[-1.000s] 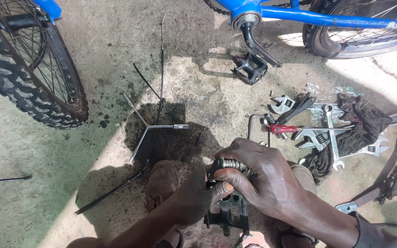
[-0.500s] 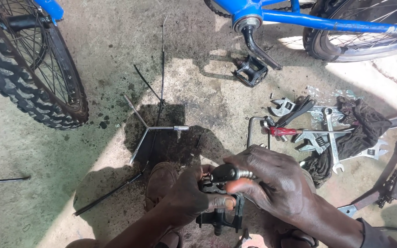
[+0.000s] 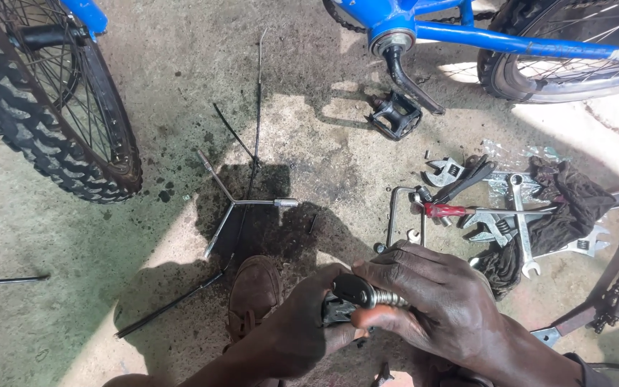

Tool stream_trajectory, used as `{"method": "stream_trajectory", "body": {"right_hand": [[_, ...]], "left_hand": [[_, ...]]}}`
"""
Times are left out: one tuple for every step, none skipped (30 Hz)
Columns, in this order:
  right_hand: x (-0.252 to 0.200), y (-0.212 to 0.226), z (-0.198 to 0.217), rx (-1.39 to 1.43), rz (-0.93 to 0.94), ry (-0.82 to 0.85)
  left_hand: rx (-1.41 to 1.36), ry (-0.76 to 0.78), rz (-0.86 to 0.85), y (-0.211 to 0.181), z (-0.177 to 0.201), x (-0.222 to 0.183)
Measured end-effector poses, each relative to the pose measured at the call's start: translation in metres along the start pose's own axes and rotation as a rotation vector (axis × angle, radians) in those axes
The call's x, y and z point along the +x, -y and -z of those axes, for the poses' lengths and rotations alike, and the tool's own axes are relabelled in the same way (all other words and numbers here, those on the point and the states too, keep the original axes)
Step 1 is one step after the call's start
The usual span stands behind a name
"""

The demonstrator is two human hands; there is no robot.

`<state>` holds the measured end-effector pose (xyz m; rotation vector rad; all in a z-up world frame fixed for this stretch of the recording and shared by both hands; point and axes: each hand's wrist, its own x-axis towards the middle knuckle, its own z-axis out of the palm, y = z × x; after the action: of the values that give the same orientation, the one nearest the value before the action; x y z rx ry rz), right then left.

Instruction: Reassembling the housing of a bicycle pedal using a multi-tool and a screwdriver on the floor.

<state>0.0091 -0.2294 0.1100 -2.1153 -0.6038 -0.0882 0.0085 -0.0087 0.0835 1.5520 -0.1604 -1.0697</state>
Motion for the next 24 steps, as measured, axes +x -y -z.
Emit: {"method": "stream_trajectory", "body": {"right_hand": [[0.001, 0.002, 0.000, 0.031, 0.011, 0.007], [0.002, 0.004, 0.002, 0.060, 0.019, 0.015], [0.000, 0.003, 0.001, 0.061, 0.017, 0.017], [-0.001, 0.001, 0.001, 0.074, -0.006, 0.028], [-0.003, 0.000, 0.001, 0.086, -0.029, 0.039], [-0.002, 0.001, 0.001, 0.087, -0.030, 0.039], [-0.001, 0.002, 0.002, 0.100, -0.073, 0.037], [0.000, 0.002, 0.003, 0.112, -0.116, 0.034], [0.002, 0.005, 0.003, 0.111, -0.117, 0.033], [0.003, 0.007, 0.004, 0.114, -0.155, 0.035], [0.004, 0.010, 0.005, 0.118, -0.193, 0.037], [0.005, 0.010, 0.004, 0.118, -0.195, 0.036], [0.005, 0.009, 0.004, 0.148, -0.212, 0.014], [0.006, 0.009, 0.003, 0.175, -0.229, -0.008], [0.010, 0.010, 0.004, 0.173, -0.231, -0.011], [0.013, 0.011, 0.004, 0.151, -0.211, -0.004], [0.016, 0.012, 0.005, 0.130, -0.191, 0.004], [0.019, 0.009, 0.005, 0.129, -0.192, 0.002], [0.021, 0.006, 0.004, 0.148, -0.176, 0.013], [0.024, 0.003, 0.003, 0.168, -0.159, 0.025], [0.022, 0.003, 0.004, 0.166, -0.159, 0.023], [0.022, 0.001, 0.005, 0.171, -0.191, -0.017], [0.022, 0.001, 0.005, 0.176, -0.222, -0.057], [0.012, -0.005, 0.002, 0.176, -0.211, -0.057]], "left_hand": [[0.018, 0.003, -0.042, -0.001, 0.000, -0.002], [0.034, 0.008, -0.084, -0.003, -0.002, -0.005], [0.032, 0.009, -0.082, -0.002, -0.002, -0.005], [0.009, -0.003, -0.053, -0.001, -0.003, -0.005], [-0.015, -0.014, -0.024, 0.000, -0.004, -0.004], [-0.014, -0.014, -0.022, -0.004, -0.003, -0.005], [-0.068, -0.010, 0.013, -0.008, -0.003, -0.006], [-0.120, -0.006, 0.047, -0.012, -0.003, -0.006], [-0.120, -0.005, 0.047, -0.009, -0.004, -0.004], [-0.148, 0.007, -0.055, -0.006, -0.006, -0.001], [-0.176, 0.020, -0.157, -0.003, -0.007, 0.001], [-0.176, 0.022, -0.155, -0.007, -0.007, 0.001], [-0.216, 0.010, -0.173, -0.011, -0.008, 0.000], [-0.255, 0.000, -0.192, -0.014, -0.007, 0.001], [-0.255, 0.004, -0.192, -0.010, -0.007, 0.002], [-0.269, -0.020, -0.251, -0.005, -0.008, 0.004], [-0.283, -0.043, -0.310, -0.001, -0.008, 0.005], [-0.282, -0.042, -0.311, -0.001, -0.008, 0.005], [-0.321, -0.074, -0.297, -0.002, -0.008, 0.004], [-0.359, -0.108, -0.283, -0.003, -0.007, 0.004], [-0.358, -0.106, -0.284, -0.003, -0.007, 0.005], [-0.345, -0.147, -0.355, -0.004, -0.007, 0.006], [-0.332, -0.188, -0.426, -0.005, -0.006, 0.008], [-0.327, -0.195, -0.435, -0.006, -0.005, 0.008]]}}
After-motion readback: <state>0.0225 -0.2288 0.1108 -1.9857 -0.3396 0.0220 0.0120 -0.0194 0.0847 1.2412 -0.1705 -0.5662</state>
